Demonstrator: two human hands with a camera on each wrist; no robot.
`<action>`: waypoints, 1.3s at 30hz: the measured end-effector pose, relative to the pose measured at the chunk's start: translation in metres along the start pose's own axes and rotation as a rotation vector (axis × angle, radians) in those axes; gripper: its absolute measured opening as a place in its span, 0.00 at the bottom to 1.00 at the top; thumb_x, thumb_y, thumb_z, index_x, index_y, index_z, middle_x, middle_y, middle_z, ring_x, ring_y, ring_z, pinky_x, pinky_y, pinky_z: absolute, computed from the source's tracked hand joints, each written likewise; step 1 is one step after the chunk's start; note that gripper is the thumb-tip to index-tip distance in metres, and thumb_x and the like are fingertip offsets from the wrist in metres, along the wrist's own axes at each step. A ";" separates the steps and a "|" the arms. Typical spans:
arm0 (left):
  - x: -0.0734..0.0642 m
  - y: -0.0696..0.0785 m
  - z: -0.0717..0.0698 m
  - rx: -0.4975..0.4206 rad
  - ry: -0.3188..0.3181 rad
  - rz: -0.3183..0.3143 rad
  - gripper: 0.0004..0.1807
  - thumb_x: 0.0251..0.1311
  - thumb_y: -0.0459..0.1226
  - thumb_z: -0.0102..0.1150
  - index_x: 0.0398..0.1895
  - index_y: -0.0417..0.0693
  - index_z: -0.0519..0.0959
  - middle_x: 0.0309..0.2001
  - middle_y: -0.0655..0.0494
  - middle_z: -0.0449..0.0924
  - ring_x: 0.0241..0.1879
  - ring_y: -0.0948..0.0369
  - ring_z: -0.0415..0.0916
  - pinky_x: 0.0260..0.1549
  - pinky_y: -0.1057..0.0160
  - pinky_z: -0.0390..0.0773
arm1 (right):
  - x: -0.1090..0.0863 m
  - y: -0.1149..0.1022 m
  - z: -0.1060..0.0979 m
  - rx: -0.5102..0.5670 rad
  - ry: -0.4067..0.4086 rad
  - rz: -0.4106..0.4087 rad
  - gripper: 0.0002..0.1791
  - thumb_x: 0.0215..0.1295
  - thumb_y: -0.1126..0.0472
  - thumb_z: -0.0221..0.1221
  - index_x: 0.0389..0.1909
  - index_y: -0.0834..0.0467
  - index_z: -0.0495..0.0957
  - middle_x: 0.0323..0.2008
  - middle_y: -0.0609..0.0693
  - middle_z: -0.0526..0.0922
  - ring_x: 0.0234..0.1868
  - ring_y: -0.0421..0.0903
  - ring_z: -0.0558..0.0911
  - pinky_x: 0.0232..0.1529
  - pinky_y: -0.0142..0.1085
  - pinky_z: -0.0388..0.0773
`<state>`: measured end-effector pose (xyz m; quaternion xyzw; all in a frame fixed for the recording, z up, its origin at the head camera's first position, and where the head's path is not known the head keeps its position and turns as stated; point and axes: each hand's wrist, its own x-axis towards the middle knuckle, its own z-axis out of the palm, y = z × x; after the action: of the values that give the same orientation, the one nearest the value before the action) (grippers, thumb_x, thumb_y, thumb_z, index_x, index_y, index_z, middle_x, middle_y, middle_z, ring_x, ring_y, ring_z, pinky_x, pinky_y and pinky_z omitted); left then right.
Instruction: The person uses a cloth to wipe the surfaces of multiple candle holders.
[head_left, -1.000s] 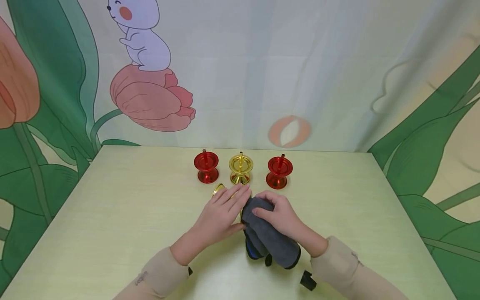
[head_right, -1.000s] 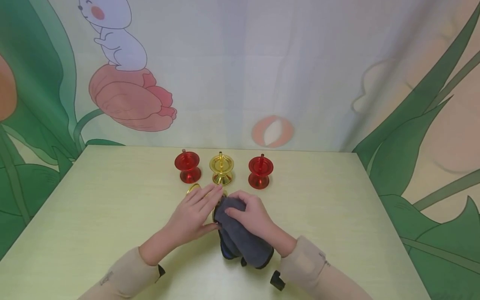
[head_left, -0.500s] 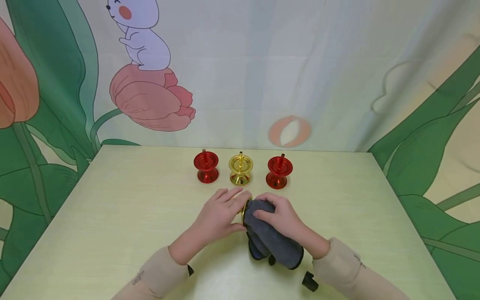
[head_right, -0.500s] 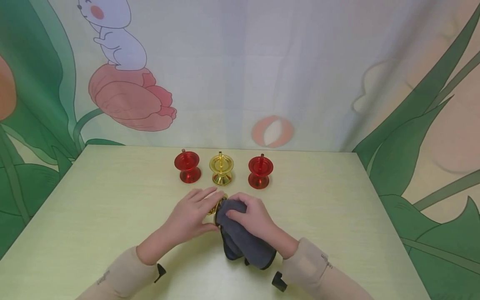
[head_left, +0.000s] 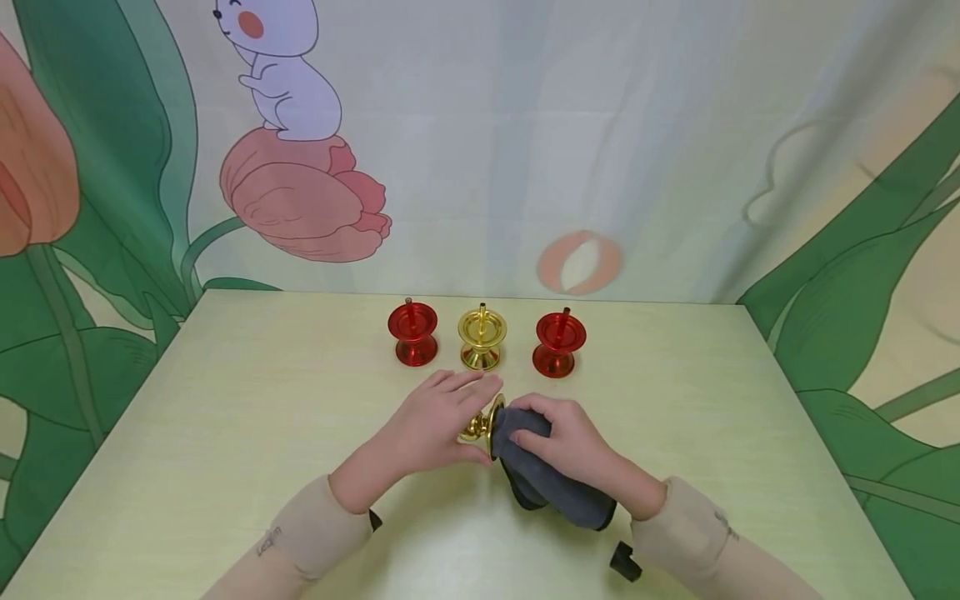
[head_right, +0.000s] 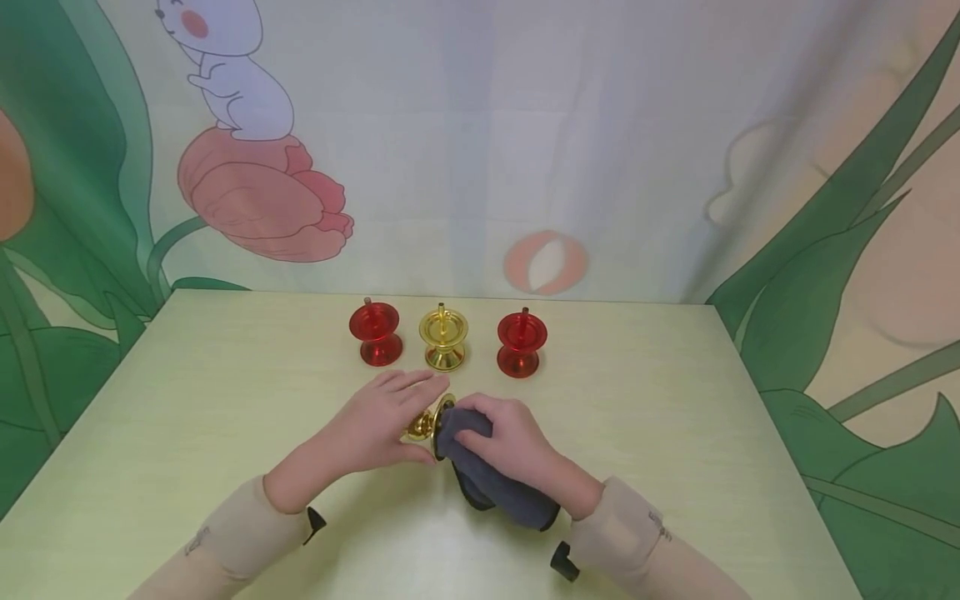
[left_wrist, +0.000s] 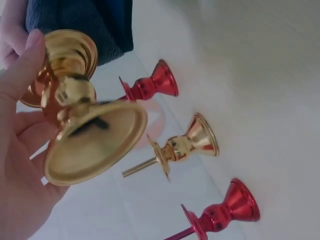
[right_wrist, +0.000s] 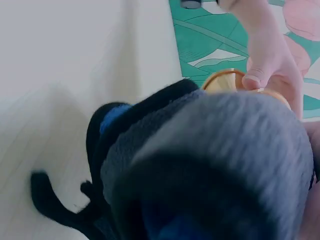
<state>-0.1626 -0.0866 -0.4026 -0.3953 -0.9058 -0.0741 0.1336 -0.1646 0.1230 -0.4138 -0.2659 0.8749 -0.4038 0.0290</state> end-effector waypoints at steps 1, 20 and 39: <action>0.001 0.000 -0.001 -0.011 -0.033 -0.007 0.49 0.33 0.61 0.64 0.61 0.47 0.63 0.56 0.57 0.71 0.59 0.58 0.64 0.55 0.58 0.65 | -0.001 -0.001 0.000 -0.020 -0.005 -0.019 0.13 0.52 0.62 0.61 0.40 0.54 0.77 0.37 0.46 0.82 0.36 0.39 0.77 0.39 0.31 0.74; -0.006 0.010 0.009 0.075 0.111 0.005 0.51 0.35 0.60 0.64 0.62 0.44 0.60 0.58 0.54 0.69 0.60 0.58 0.63 0.58 0.54 0.63 | -0.001 0.001 0.001 0.078 0.043 0.015 0.13 0.52 0.64 0.60 0.41 0.55 0.77 0.37 0.48 0.82 0.36 0.40 0.78 0.40 0.30 0.75; -0.015 0.001 0.017 -0.057 0.330 -0.029 0.46 0.29 0.57 0.70 0.53 0.40 0.70 0.47 0.52 0.77 0.51 0.56 0.70 0.52 0.60 0.70 | -0.005 0.000 -0.013 0.190 0.070 0.013 0.15 0.53 0.64 0.60 0.44 0.58 0.76 0.41 0.52 0.81 0.41 0.43 0.78 0.44 0.31 0.75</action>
<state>-0.1555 -0.0920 -0.4229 -0.3684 -0.8746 -0.1655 0.2683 -0.1640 0.1344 -0.4062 -0.2421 0.8346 -0.4940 0.0261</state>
